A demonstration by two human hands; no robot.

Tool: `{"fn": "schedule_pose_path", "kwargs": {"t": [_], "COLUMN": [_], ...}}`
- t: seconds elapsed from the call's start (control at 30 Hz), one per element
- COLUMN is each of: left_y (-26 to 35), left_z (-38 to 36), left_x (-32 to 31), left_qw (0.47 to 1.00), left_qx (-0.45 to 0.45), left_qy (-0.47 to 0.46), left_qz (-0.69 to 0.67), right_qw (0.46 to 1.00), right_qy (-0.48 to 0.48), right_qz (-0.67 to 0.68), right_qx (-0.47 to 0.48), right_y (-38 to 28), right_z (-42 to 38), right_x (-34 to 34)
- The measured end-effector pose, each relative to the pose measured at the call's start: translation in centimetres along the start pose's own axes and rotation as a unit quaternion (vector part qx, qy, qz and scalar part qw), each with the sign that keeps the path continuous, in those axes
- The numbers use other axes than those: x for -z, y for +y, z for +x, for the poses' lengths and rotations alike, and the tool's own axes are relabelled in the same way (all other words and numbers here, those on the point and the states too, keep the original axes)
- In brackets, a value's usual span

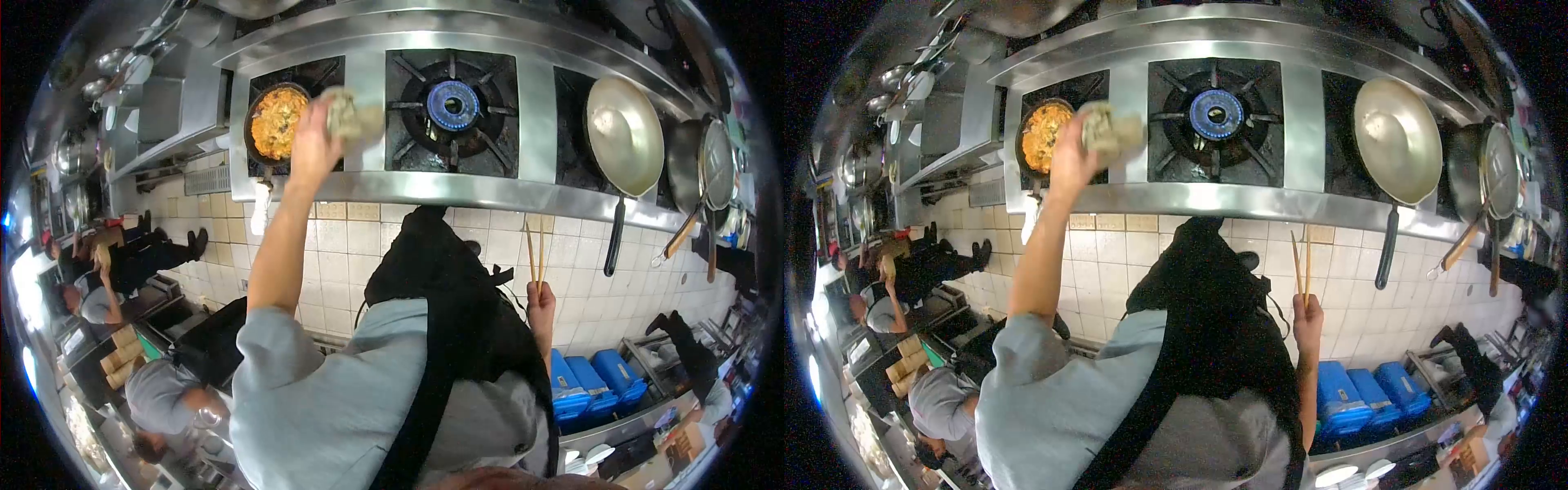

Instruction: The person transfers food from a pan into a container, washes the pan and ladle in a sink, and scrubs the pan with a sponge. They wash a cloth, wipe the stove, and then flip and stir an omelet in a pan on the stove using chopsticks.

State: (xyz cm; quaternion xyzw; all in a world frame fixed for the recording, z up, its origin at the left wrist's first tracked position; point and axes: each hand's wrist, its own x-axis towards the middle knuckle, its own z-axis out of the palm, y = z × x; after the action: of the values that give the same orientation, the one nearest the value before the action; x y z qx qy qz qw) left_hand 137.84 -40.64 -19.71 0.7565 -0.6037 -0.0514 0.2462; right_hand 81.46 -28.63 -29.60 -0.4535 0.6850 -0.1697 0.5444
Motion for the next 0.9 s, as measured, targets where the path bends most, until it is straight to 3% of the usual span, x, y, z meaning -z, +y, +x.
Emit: {"fn": "schedule_pose_path", "kwargs": {"t": [0.1, 0.2, 0.27, 0.3, 0.33, 0.43, 0.47, 0.53, 0.57, 0.6, 0.67, 0.7, 0.77, 0.83, 0.9], "left_y": [-3.0, -5.2, -6.8, -9.3, -9.2, -8.4, -11.0, -9.7, -9.7, -6.6, 1.6, 2.9, 5.5, 10.0, 14.8], "left_z": [6.8, 10.0, 9.3, 8.3, 9.2, 12.1, 13.6, 16.1, 17.2, 18.5, 20.3, 21.1, 22.4, 23.8, 25.7], "left_x": [-1.8, -4.8, -9.0, -11.8, -12.2, -13.4, -14.8, -15.1, -17.1, -16.8, -14.6, -16.0, -20.8, -25.4, -28.2], "left_qw": [0.999, 0.999, 0.983, 0.996, 0.996, 0.972, 0.965, 0.952, 0.976, 0.978, 0.992, 0.991, 0.988, 0.984, 0.964], "left_qx": [-0.034, 0.002, 0.079, 0.032, 0.023, 0.232, 0.261, 0.279, 0.195, 0.183, 0.100, 0.036, -0.012, 0.030, -0.123], "left_qy": [0.033, -0.030, -0.129, -0.048, -0.052, 0.033, 0.002, 0.016, 0.079, 0.071, -0.082, -0.124, -0.149, -0.167, -0.234], "left_qz": [-0.010, 0.021, 0.108, 0.070, 0.066, -0.009, -0.003, -0.123, -0.056, -0.065, -0.007, 0.037, -0.035, -0.048, 0.007], "right_qw": [0.999, 1.000, 1.000, 0.999, 0.998, 0.996, 0.994, 0.991, 0.988, 0.984, 0.978, 0.979, 0.978, 0.973, 0.969], "right_qy": [-0.010, 0.002, 0.026, 0.041, 0.057, 0.082, 0.089, 0.097, 0.100, 0.102, 0.116, 0.116, 0.127, 0.162, 0.164], "right_qz": [-0.034, -0.020, -0.010, -0.008, -0.005, 0.016, 0.038, 0.065, 0.092, 0.118, 0.148, 0.129, 0.115, 0.141, 0.128], "right_qx": [0.017, 0.004, 0.011, 0.007, 0.002, -0.039, -0.042, -0.062, -0.073, -0.083, -0.092, -0.106, -0.118, -0.089, -0.133], "right_y": [-4.2, -7.1, -7.9, -8.6, -9.2, -8.9, -8.6, -9.0, -9.3, -9.7, -10.7, -12.2, -13.5, -12.9, -12.9], "right_z": [0.1, 0.3, 0.6, 0.6, 0.4, 0.1, -0.1, -0.6, -0.9, -1.2, -1.9, -2.3, -2.7, -2.9, -3.3], "right_x": [-0.7, -0.7, -0.6, -0.4, -0.2, -0.5, -0.7, -1.9, -2.6, -3.4, -4.7, -4.9, -5.1, -5.5, -4.9]}}
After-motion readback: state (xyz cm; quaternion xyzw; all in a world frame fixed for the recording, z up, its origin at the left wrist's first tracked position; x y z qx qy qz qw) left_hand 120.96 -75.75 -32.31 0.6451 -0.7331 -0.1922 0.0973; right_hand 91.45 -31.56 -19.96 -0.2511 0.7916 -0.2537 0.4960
